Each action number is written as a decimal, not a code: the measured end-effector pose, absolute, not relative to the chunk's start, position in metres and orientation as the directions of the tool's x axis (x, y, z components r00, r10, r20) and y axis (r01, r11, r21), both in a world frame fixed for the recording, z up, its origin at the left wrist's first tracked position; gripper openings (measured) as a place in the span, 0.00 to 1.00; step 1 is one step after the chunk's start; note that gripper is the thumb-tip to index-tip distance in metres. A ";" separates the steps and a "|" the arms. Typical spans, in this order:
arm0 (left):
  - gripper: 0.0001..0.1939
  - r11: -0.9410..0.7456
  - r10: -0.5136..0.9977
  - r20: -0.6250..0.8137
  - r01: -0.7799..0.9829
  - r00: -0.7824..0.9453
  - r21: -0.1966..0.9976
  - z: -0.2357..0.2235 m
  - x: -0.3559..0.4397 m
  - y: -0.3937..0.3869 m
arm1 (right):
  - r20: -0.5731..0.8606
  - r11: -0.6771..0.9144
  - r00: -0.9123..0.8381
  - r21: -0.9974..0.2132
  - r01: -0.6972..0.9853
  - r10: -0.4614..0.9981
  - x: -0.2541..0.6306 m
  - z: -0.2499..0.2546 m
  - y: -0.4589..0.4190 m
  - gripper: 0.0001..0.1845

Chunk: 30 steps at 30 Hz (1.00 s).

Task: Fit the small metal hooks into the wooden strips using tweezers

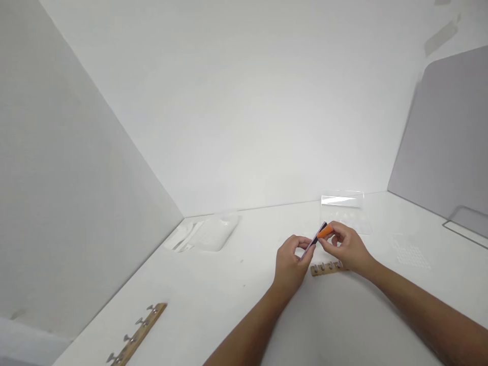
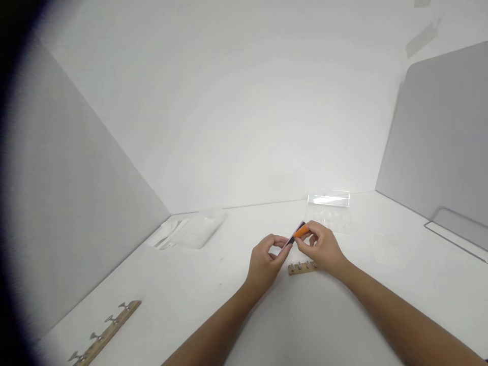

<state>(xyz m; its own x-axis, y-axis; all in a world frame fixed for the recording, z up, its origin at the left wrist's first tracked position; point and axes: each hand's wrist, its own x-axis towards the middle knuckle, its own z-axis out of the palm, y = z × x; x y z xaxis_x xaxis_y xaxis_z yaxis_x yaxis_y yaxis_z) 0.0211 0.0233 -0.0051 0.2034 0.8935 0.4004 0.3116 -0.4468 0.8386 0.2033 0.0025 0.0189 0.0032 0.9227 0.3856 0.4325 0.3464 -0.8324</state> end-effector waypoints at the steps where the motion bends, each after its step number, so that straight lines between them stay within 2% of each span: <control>1: 0.05 -0.445 0.894 0.398 0.308 0.205 0.841 -0.005 0.021 0.023 | 0.375 0.333 0.017 -0.843 0.423 0.927 0.204 0.018 0.003 0.08; 9: 0.05 -0.449 0.892 0.403 0.297 0.205 0.842 -0.006 0.020 0.024 | 0.327 0.257 0.083 -0.855 0.449 0.941 0.205 0.014 0.003 0.07; 21: 0.04 -0.430 0.902 0.395 0.282 0.175 0.858 -0.006 0.022 0.025 | 0.594 0.462 -0.054 -0.562 0.686 0.803 0.205 0.009 0.002 0.08; 30: 0.07 -0.409 0.909 0.371 0.233 0.191 0.882 -0.008 0.022 0.024 | 0.616 0.398 0.040 -0.555 0.730 0.787 0.209 0.004 0.007 0.11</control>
<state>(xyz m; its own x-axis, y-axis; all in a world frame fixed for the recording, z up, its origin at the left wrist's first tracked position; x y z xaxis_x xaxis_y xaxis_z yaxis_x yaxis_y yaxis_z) 0.0217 0.0239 -0.0078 0.1908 0.9090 0.3706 0.2331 -0.4087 0.8824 0.2087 0.0074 0.0045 0.0402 0.7866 0.6162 0.7302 0.3978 -0.5555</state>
